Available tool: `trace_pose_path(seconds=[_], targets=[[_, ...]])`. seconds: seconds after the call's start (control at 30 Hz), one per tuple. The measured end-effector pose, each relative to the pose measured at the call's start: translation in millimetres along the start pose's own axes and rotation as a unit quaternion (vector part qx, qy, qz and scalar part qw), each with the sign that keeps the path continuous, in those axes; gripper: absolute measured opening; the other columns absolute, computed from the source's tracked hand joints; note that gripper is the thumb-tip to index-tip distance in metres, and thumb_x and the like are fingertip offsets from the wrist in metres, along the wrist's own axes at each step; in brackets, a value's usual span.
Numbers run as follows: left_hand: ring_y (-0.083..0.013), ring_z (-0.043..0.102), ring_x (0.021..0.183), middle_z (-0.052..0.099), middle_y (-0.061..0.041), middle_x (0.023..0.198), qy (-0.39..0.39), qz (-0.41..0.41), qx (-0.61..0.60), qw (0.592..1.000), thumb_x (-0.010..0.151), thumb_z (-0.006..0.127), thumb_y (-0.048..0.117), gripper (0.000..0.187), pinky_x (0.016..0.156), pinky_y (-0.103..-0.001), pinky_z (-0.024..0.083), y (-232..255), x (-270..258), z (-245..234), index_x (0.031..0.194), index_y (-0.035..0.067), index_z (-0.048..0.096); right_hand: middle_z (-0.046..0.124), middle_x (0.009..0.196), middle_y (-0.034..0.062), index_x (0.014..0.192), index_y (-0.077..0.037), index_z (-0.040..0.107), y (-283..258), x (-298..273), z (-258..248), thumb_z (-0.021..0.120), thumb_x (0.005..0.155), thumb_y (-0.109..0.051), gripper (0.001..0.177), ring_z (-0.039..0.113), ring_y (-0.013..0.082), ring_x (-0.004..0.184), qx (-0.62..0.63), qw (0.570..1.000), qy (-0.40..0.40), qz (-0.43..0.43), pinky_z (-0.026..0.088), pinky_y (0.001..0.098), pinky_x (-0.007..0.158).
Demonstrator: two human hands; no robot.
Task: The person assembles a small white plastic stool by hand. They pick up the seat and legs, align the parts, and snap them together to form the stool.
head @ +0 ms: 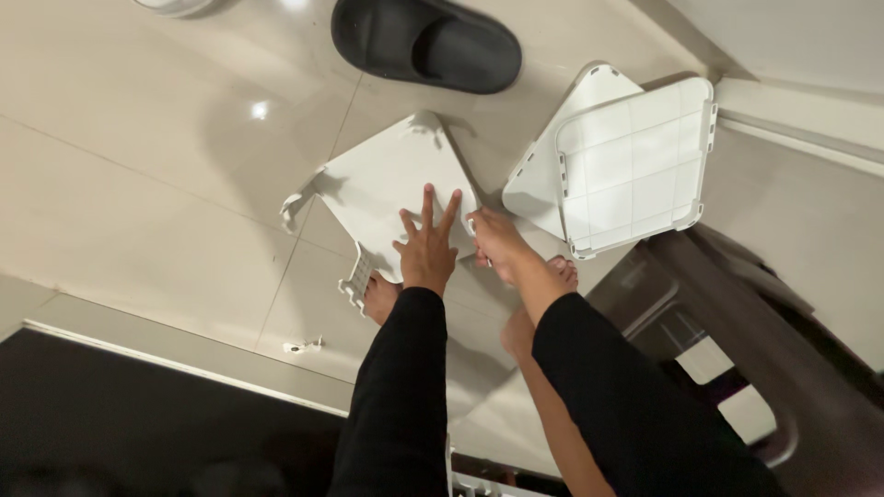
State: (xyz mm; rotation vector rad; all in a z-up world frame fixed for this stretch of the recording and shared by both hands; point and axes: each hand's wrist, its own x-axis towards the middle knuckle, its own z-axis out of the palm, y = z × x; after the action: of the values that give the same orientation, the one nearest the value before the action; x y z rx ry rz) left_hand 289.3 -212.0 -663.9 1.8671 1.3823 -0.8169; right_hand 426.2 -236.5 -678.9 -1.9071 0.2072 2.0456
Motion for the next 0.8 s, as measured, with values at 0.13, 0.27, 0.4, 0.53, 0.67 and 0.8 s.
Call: trace_pose_path(seconds=[0.13, 0.27, 0.4, 0.53, 0.67, 0.8], targets=[[-0.0550, 0.026, 0.144, -0.002, -0.002, 0.170, 0.029, -0.009, -0.016, 0.999, 0.083, 0.077, 0.019, 0.106, 0.086, -0.066, 0.055, 3.2, 11.0, 17.3, 0.159, 0.047, 0.010, 0.050, 0.088, 0.0014, 0.123, -0.011, 0.059, 4.6, 12.1, -1.5, 0.051, 0.100, -0.035, 0.034, 0.043, 0.0154, 0.069, -0.072, 0.997, 0.031, -0.013, 0.040, 0.0334, 0.056], [-0.0542, 0.029, 0.144, 0.000, -0.001, 0.172, 0.048, -0.017, -0.004, 0.999, 0.084, 0.074, 0.009, 0.109, 0.084, -0.064, 0.058, 3.9, 14.9, 27.1, 0.161, 0.050, 0.010, 0.059, 0.117, 0.0038, 0.145, -0.020, 0.052, 2.5, 12.4, -8.4, 0.050, 0.098, -0.037, 0.050, 0.053, 0.0212, 0.098, -0.138, 0.990, 0.025, -0.002, 0.046, 0.0466, 0.077], [-0.0532, 0.030, 0.144, 0.001, 0.000, 0.170, 0.022, -0.020, -0.023, 0.999, 0.081, 0.077, 0.011, 0.111, 0.088, -0.064, 0.056, 2.6, 16.1, 21.0, 0.159, 0.050, 0.009, 0.070, 0.131, 0.0206, 0.151, -0.019, 0.052, -3.7, 1.1, -8.6, 0.047, 0.099, -0.036, 0.055, 0.067, 0.0401, 0.118, -0.357, 0.931, 0.051, -0.061, 0.052, 0.0554, 0.103], [-0.0511, 0.030, 0.145, -0.001, 0.001, 0.171, 0.016, -0.024, -0.008, 1.000, 0.079, 0.077, 0.009, 0.115, 0.090, -0.061, 0.057, 3.8, 8.6, 15.7, 0.159, 0.051, 0.007, 0.052, 0.147, 0.0109, 0.152, -0.025, 0.045, -8.5, -10.9, -4.9, 0.048, 0.094, -0.039, 0.060, 0.050, 0.0343, 0.133, -0.157, 0.987, 0.025, 0.020, 0.047, 0.0604, 0.104], [-0.0494, 0.041, 0.139, 0.012, 0.000, 0.170, 0.029, 0.013, 0.014, 0.999, 0.078, 0.074, 0.012, 0.104, 0.085, -0.059, 0.059, -3.4, 11.4, 10.7, 0.158, 0.051, 0.020, 0.052, 0.146, 0.0115, 0.155, -0.020, 0.042, -11.3, -20.8, -3.8, 0.047, 0.096, -0.039, 0.063, 0.050, 0.0326, 0.131, -0.169, 0.985, 0.021, 0.011, 0.047, 0.0600, 0.100], [-0.0321, 0.074, 0.083, 0.063, -0.012, 0.143, 0.183, 0.109, -0.086, 0.973, 0.090, 0.065, 0.009, 0.057, 0.075, -0.042, 0.061, -20.7, -3.8, 5.5, 0.146, 0.017, 0.057, 0.058, 0.137, 0.0201, 0.161, -0.018, 0.030, 6.5, -51.8, -3.8, 0.051, 0.093, -0.036, 0.074, 0.062, 0.0399, 0.113, -0.141, 0.990, 0.023, 0.018, 0.054, 0.0530, 0.087]])
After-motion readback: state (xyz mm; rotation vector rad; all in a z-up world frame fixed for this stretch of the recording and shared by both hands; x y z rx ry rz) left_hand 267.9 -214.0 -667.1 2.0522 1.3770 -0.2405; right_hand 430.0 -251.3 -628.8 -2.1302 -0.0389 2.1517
